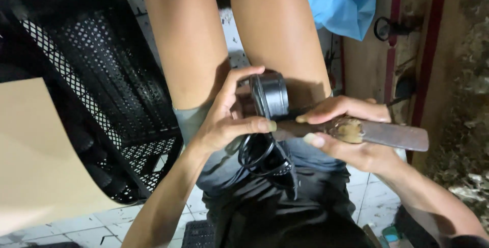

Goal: Assembling a sandal by attaching the upper straps to the sole using a hammer and heat gun

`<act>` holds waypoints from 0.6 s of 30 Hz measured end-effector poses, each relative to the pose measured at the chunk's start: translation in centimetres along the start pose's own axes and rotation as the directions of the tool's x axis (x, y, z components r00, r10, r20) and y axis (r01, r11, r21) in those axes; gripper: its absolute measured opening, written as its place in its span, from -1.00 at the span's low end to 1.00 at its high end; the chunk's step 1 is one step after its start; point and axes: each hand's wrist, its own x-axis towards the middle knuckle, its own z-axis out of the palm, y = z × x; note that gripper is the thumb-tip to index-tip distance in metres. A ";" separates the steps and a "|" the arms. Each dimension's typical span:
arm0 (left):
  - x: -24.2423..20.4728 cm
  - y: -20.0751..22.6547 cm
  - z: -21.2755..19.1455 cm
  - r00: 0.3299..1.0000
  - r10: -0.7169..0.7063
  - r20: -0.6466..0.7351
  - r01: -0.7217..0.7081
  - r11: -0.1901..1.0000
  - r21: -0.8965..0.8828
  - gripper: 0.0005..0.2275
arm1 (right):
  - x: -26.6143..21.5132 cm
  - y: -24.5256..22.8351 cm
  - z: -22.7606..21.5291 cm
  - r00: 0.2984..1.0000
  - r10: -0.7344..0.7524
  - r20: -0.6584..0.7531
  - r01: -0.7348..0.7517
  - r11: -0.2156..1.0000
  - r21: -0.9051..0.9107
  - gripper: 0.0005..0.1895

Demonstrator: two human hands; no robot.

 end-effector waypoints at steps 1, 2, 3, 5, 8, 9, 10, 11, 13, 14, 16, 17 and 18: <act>0.0 -0.2 0.0 0.998 0.044 0.035 -0.043 0.998 -0.047 -0.44 | -0.3 0.1 -0.2 1.000 0.009 -0.006 -0.009 0.999 0.040 -0.79; 0.0 -0.8 0.1 0.998 0.055 0.040 -0.053 0.998 -0.042 -0.44 | -0.6 0.3 -0.2 1.000 -0.002 -0.009 0.003 0.999 0.035 -0.79; -0.1 -1.4 0.3 0.985 0.161 0.067 -0.145 0.968 -0.203 -0.54 | -1.0 0.6 -0.2 0.998 -0.054 -0.027 0.055 0.998 0.036 -0.77; -0.2 -2.4 0.7 0.961 0.266 0.075 -0.223 0.906 -0.360 -0.64 | -1.3 0.1 -0.1 0.994 -0.104 -0.043 0.106 0.994 0.039 -0.73; 0.3 -3.1 1.2 0.947 0.279 -0.160 -0.322 0.835 -0.447 -0.68 | -1.1 -1.8 0.2 0.984 -0.129 -0.123 0.122 0.990 -0.066 -0.70; 0.4 -2.9 1.3 0.960 0.194 -0.200 -0.268 0.841 -0.471 -0.63 | -1.1 -2.2 0.2 0.977 -0.153 -0.151 0.133 0.982 -0.136 -0.73; 0.5 -2.8 1.6 0.967 0.100 -0.236 -0.210 0.839 -0.502 -0.57 | -1.3 -2.7 0.1 0.969 -0.170 -0.178 0.132 0.969 -0.207 -0.75; 0.8 -2.9 1.9 0.967 0.100 -0.233 -0.208 0.837 -0.507 -0.57 | -0.7 -2.8 0.7 0.970 -0.168 -0.178 0.129 0.969 -0.212 -0.75; 1.6 -3.0 2.2 0.897 0.242 -0.371 -0.346 0.906 -0.245 -0.76 | 0.9 -2.8 1.7 0.963 -0.226 -0.149 0.144 0.895 -0.423 -0.87; 1.5 -2.9 2.1 0.894 0.244 -0.375 -0.349 0.904 -0.245 -0.76 | 1.4 -3.0 1.8 0.963 -0.227 -0.144 0.148 0.895 -0.422 -0.87; 1.8 -2.6 1.7 0.868 0.232 -0.440 -0.214 0.973 0.091 -0.77 | 2.4 -3.5 1.7 0.982 -0.163 -0.091 0.125 0.936 -0.328 -0.90; 2.2 -2.5 1.6 0.866 0.241 -0.439 -0.223 0.970 0.093 -0.77 | 2.8 -3.8 1.3 0.981 -0.172 -0.089 0.133 0.934 -0.333 -0.90; 2.0 -2.4 1.7 0.886 0.189 -0.424 -0.226 0.974 -0.037 -0.74 | 2.9 -4.2 1.1 0.973 -0.213 -0.086 0.166 0.910 -0.379 -0.85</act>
